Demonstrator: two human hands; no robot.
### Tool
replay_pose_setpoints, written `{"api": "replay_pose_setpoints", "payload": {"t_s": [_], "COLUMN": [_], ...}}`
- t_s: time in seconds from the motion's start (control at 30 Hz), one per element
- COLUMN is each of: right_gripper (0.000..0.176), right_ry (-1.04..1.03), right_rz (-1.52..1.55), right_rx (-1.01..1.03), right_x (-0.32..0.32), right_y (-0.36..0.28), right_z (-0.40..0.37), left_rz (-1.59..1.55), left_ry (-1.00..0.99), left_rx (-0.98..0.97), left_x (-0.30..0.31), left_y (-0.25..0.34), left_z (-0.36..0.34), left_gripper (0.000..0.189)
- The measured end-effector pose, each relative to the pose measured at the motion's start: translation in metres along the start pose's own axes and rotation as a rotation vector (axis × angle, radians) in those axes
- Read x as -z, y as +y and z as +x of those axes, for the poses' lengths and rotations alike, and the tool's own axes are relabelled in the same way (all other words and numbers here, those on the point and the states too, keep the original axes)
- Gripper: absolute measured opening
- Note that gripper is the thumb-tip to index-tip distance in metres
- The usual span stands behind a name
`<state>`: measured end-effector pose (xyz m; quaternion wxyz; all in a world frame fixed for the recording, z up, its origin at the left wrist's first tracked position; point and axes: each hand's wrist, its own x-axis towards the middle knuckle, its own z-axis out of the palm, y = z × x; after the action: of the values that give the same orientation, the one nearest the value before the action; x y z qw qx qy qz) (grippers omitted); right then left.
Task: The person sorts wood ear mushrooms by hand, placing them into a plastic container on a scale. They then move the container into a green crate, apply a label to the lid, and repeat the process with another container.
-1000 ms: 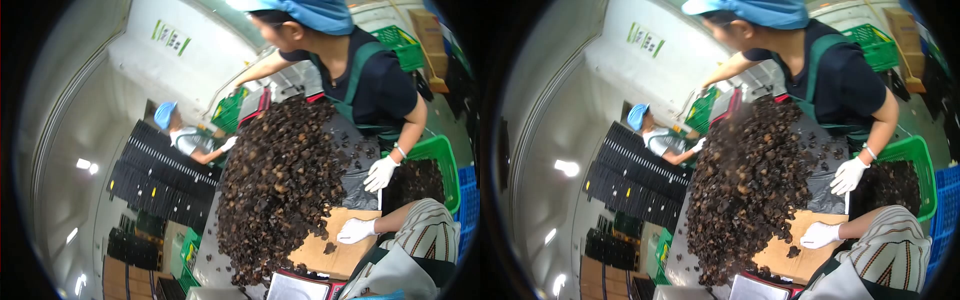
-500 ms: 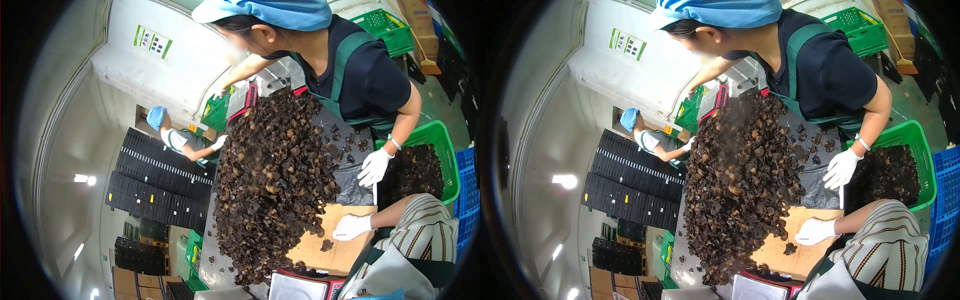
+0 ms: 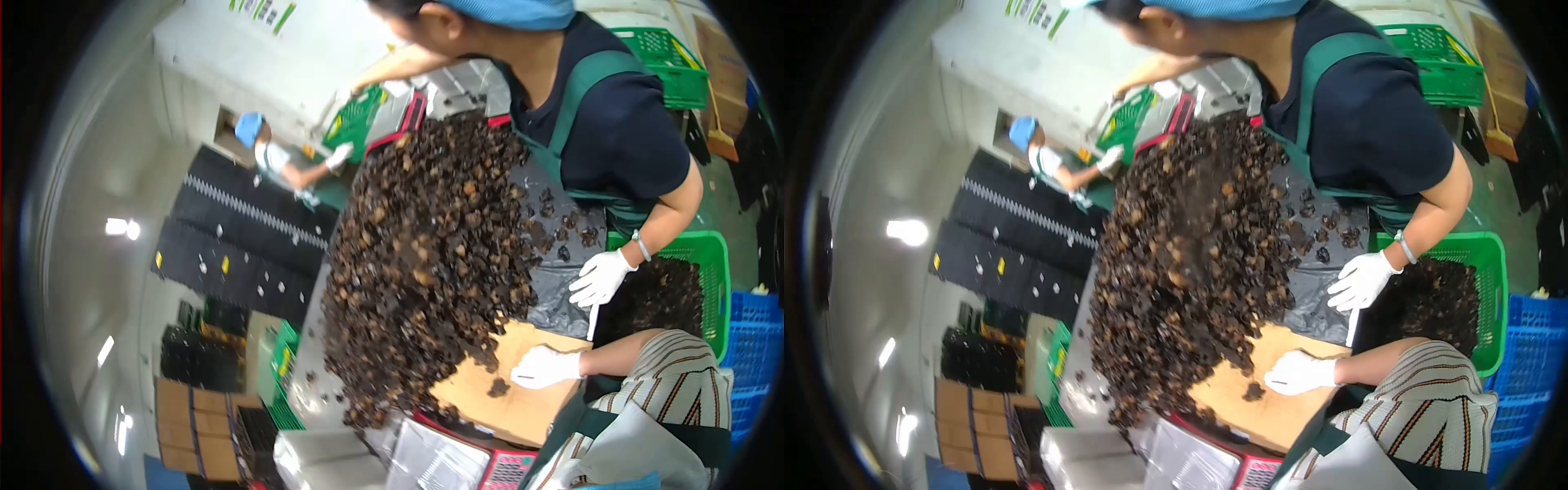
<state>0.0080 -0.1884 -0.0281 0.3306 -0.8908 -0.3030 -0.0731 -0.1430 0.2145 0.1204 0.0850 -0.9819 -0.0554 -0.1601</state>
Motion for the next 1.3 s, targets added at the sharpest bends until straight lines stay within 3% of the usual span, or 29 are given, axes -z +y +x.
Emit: {"api": "replay_pose_setpoints", "payload": {"t_s": [0.03,0.1,0.23,0.3,0.33,0.37,0.4,0.43,0.47,0.5,0.57,0.63,0.7,0.77,0.9,0.93,0.97,1.03,1.13,1.3], "right_gripper": [0.024,0.023,0.015,0.014,0.016,0.019,0.024,0.03,0.034,0.04,0.05,0.047,0.042,0.029,0.018,0.021,0.035,0.054,0.066,0.038], "right_ry": [-0.001,0.008,0.019,-0.183,-0.038,0.11,0.234,0.362,0.293,0.23,0.017,-0.079,-0.232,-0.153,-0.3,-0.229,0.08,0.032,-0.201,-0.378], "right_rz": [0.02,0.048,0.547,0.174,0.155,0.139,0.063,-0.011,-0.059,-0.111,-0.224,0.022,-0.05,0.132,0.226,0.234,0.027,-0.209,-0.198,0.108], "right_rx": [-0.002,0.009,-0.102,0.023,0.045,0.066,0.107,0.147,0.111,0.076,0.202,0.279,0.435,0.517,0.263,0.144,0.195,0.055,0.272,0.608], "right_x": [0.0,0.001,0.029,0.06,0.062,0.057,0.049,0.039,0.034,0.029,0.019,0.017,0.015,0.029,0.065,0.066,0.052,0.034,0.024,0.022], "right_y": [-0.001,0.001,-0.009,0.002,0.012,0.027,0.045,0.06,0.065,0.069,0.061,0.046,0.034,0.022,0.025,0.033,0.045,0.06,0.044,0.019], "right_z": [-0.002,0.001,0.015,0.049,0.064,0.077,0.091,0.103,0.111,0.116,0.106,0.09,0.059,0.045,0.072,0.082,0.086,0.089,0.073,0.021], "left_rz": [0.09,-0.092,-0.485,-0.528,-0.563,-0.798,-0.786,-1.033,-0.962,-1.082,-1.067,-1.041,-1.042,-1.017,-0.968,-0.931,-0.896,-0.898,-0.912,-0.825], "left_ry": [0.041,0.079,0.149,0.076,0.031,-0.141,-0.385,-0.055,-0.164,-0.174,-0.18,-0.192,-0.188,-0.174,-0.186,-0.185,-0.183,-0.184,-0.094,-0.285], "left_rx": [-0.062,0.054,0.25,0.193,0.176,0.412,0.509,0.356,0.268,0.227,0.134,0.171,0.261,0.305,0.318,0.312,0.305,0.335,0.344,0.249], "left_x": [-0.001,0.016,0.07,0.081,0.073,0.069,0.044,0.044,0.043,0.021,-0.009,-0.032,-0.06,-0.084,-0.106,-0.105,-0.103,-0.105,-0.12,-0.12], "left_y": [-0.004,0.01,0.078,0.11,0.122,0.149,0.152,0.189,0.205,0.217,0.242,0.261,0.272,0.277,0.285,0.288,0.291,0.289,0.279,0.273], "left_z": [-0.016,-0.022,-0.01,-0.011,-0.02,-0.023,-0.034,-0.012,-0.002,0.001,0.013,0.024,0.03,0.03,0.026,0.027,0.031,0.042,0.055,0.045], "left_gripper": [0.046,0.04,0.042,0.045,0.047,0.052,0.063,0.041,0.054,0.051,0.049,0.05,0.052,0.054,0.062,0.062,0.063,0.063,0.055,0.05]}}
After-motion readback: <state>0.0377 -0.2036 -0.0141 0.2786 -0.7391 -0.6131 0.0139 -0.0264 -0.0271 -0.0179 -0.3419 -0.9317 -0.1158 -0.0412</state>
